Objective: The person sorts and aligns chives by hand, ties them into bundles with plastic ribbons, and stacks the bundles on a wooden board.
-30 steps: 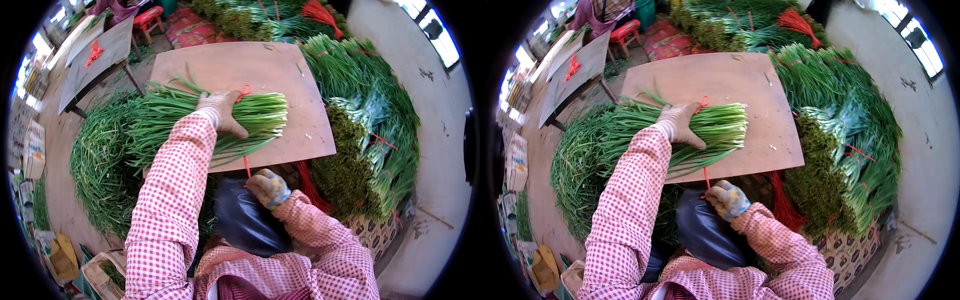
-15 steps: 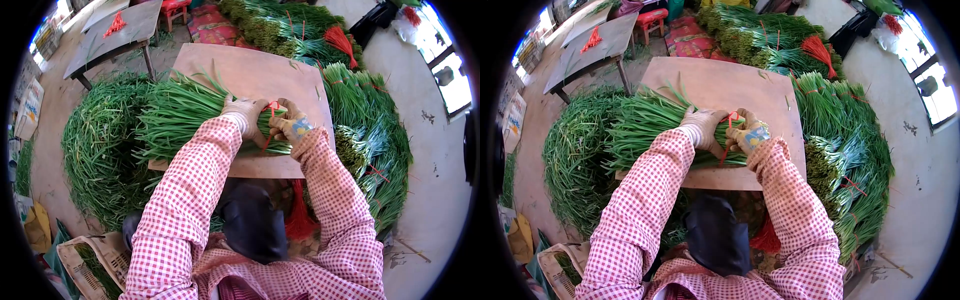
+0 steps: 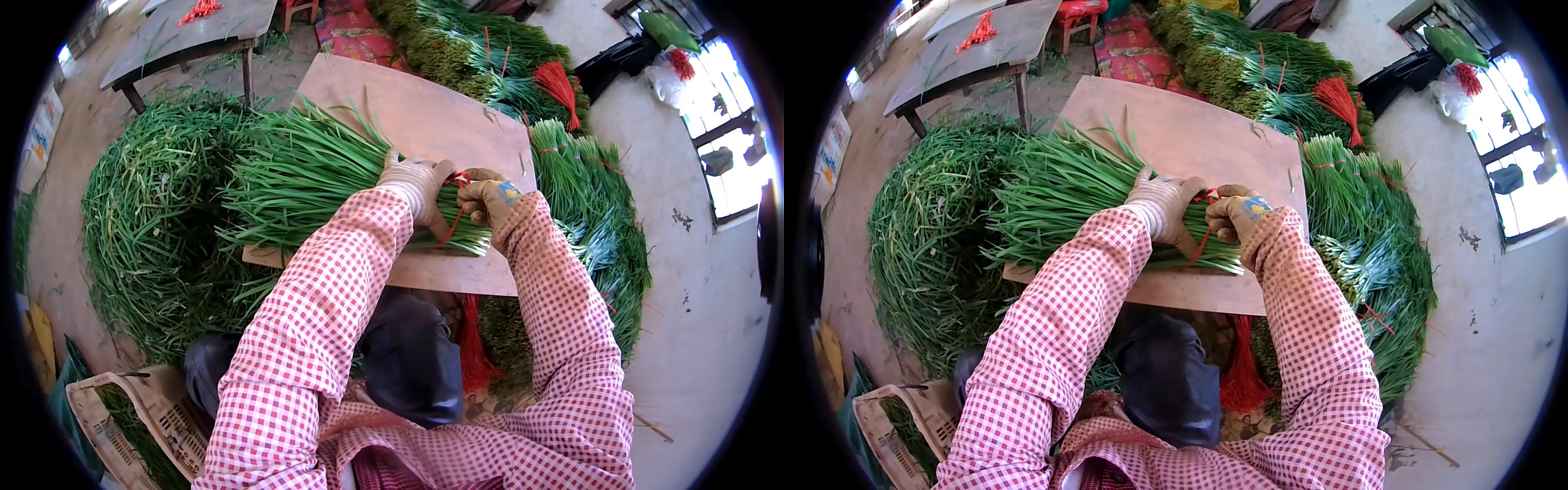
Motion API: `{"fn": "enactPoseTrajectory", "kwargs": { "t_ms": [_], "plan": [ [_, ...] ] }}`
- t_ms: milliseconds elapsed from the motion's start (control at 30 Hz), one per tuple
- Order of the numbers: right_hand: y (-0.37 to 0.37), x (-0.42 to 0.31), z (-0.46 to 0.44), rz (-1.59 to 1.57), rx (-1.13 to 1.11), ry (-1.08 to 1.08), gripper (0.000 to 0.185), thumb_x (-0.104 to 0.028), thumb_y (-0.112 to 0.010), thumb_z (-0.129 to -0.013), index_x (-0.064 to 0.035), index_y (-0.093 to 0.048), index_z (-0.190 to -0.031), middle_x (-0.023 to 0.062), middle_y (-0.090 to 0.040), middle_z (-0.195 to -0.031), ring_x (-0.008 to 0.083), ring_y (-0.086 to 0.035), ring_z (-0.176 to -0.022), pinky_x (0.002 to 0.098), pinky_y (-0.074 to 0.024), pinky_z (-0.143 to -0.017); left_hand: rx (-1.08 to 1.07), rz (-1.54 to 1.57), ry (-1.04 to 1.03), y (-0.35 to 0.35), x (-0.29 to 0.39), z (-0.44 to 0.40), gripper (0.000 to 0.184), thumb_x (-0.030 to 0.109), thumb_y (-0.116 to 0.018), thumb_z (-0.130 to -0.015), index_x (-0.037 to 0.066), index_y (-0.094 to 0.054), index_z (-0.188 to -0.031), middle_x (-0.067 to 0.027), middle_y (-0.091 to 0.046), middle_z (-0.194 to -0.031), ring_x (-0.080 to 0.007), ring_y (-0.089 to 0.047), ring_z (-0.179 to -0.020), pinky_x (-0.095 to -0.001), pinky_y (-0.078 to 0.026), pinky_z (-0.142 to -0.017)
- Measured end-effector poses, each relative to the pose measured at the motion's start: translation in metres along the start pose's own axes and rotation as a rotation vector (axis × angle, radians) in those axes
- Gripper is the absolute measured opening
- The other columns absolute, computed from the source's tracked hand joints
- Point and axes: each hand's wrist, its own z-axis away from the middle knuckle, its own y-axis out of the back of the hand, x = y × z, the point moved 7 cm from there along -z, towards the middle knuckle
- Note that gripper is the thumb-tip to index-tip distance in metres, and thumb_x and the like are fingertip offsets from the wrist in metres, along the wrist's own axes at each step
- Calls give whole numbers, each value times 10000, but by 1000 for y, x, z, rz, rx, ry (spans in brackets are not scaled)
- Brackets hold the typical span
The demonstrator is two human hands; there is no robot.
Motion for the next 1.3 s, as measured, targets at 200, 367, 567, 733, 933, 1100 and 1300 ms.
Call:
{"fn": "enactPoseTrajectory", "kwargs": {
  "t_ms": [200,367,567,733,933,1100,1300],
  "plan": [
    [-6,-1,1,48,76,71,307,-62,-670,-830,-23,-594,-1125,39,-639,-824,86,-577,-607,189,-491,-491,1,3,-55,1,1,2,1044,524,-852,-498,152,-400,-1362,-107,-510,-1348,-270,-439,-1297,-535,-203,-1111],
    [-4,5,2,-5,106,207,223,-96,-678,-857,-7,-611,-1050,68,-647,-815,128,-625,-647,226,-526,-514,-8,-20,-43,1,4,2,1058,532,-853,-491,152,-404,-1370,-99,-504,-1362,-261,-444,-1295,-524,-210,-1106],
    [-8,-1,2,70,104,136,187,-189,-650,-905,-47,-637,-1026,49,-645,-788,116,-615,-624,216,-484,-469,32,-56,-21,2,5,3,1095,533,-854,-485,151,-386,-1398,-92,-499,-1371,-248,-437,-1306,-523,-207,-1105],
    [-14,-15,11,422,134,474,227,-242,-630,-912,-21,-672,-942,22,-601,-674,141,-562,-607,302,-449,-567,34,-39,-2,-1,3,4,1104,528,-849,-499,154,-357,-1414,-91,-440,-1426,-251,-376,-1351,-535,-161,-1131],
    [-19,26,59,365,16,707,134,-141,-681,-853,-26,-635,-902,85,-587,-830,217,-586,-654,329,-466,-611,1,-128,33,-5,4,6,1125,591,-813,-531,192,-308,-1453,-96,-332,-1500,-243,-238,-1424,-533,-128,-1143],
    [-31,-6,45,-16,-105,367,197,-286,-519,-980,-97,-559,-1016,12,-590,-881,79,-542,-674,204,-445,-585,-88,-128,7,-8,3,-4,1091,574,-812,-505,188,-373,-1425,-100,-379,-1471,-263,-284,-1401,-534,-133,-1140],
    [-15,-7,7,-168,-50,267,148,-245,-506,-985,-106,-553,-1005,-9,-591,-788,67,-521,-595,198,-425,-500,-232,50,-69,-2,16,4,1152,485,-835,-488,151,-302,-1454,-116,-432,-1426,-289,-313,-1383,-555,-159,-1127]
  ]
}}
